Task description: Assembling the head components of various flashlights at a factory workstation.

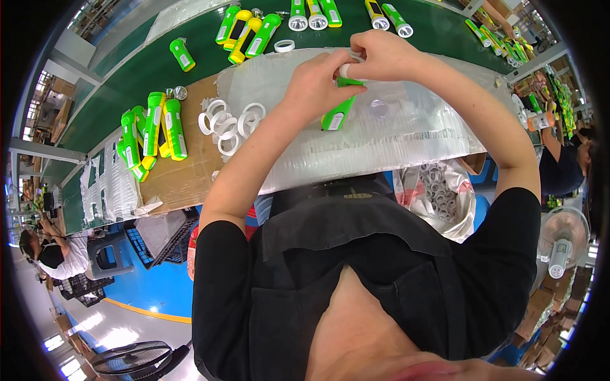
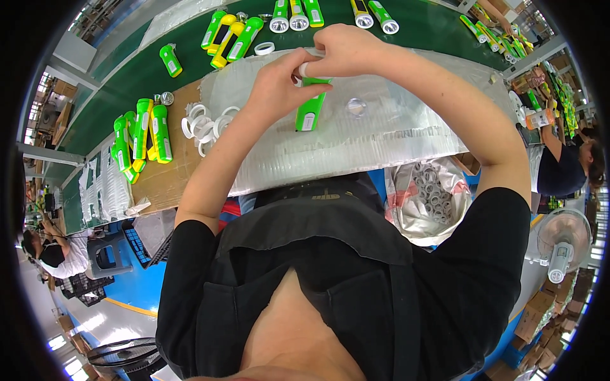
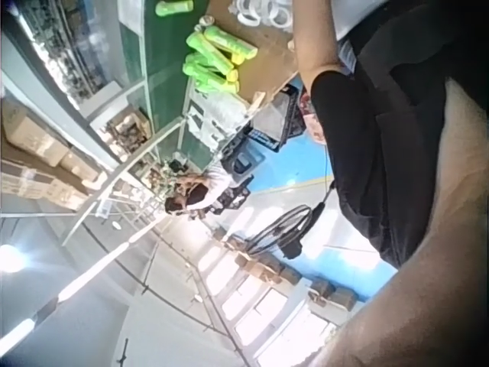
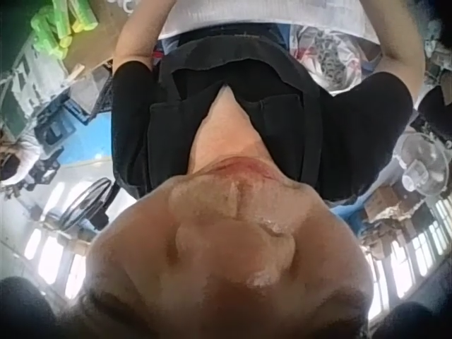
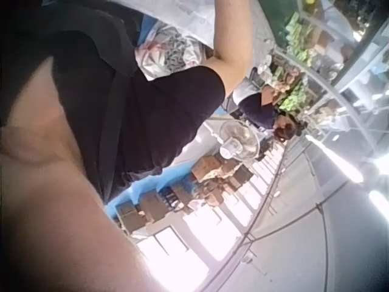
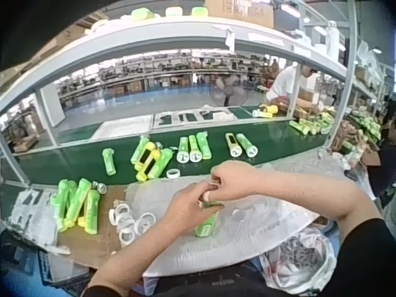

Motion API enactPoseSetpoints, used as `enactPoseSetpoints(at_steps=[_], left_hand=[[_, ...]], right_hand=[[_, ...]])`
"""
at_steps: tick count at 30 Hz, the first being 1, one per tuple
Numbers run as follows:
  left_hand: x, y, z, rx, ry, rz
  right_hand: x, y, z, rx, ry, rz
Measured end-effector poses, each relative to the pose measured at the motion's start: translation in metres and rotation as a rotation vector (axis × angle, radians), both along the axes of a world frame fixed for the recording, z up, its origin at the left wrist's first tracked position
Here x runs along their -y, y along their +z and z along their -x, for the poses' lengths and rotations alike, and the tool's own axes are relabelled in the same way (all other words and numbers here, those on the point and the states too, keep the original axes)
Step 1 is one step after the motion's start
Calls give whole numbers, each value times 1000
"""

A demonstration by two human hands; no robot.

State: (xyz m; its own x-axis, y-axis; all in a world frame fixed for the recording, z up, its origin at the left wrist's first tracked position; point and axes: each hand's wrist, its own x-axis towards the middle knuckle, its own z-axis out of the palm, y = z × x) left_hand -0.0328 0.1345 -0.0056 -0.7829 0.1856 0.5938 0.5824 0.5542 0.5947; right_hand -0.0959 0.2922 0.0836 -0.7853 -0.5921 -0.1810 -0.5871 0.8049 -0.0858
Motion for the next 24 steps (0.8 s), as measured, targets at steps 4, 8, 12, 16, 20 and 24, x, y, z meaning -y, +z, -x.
enactPoseSetpoints(at_steps=[4,8,12,16,20,24], left_hand=[[-2,1,-5,-57,5,33],[-11,-5,1,-129,137,86],[-8,-7,1,-130,108,86],[-6,-4,-3,-72,71,-14],[-2,-6,-3,-49,103,19],[-1,-6,-3,-31,69,-17]], right_hand=[[-17,-3,5,44,403,331],[-10,-24,6,-156,157,283],[-9,-4,17,85,120,23],[-26,-9,18,308,431,509],[5,5,-1,-31,-12,-84],[-15,-17,11,85,422,680]])
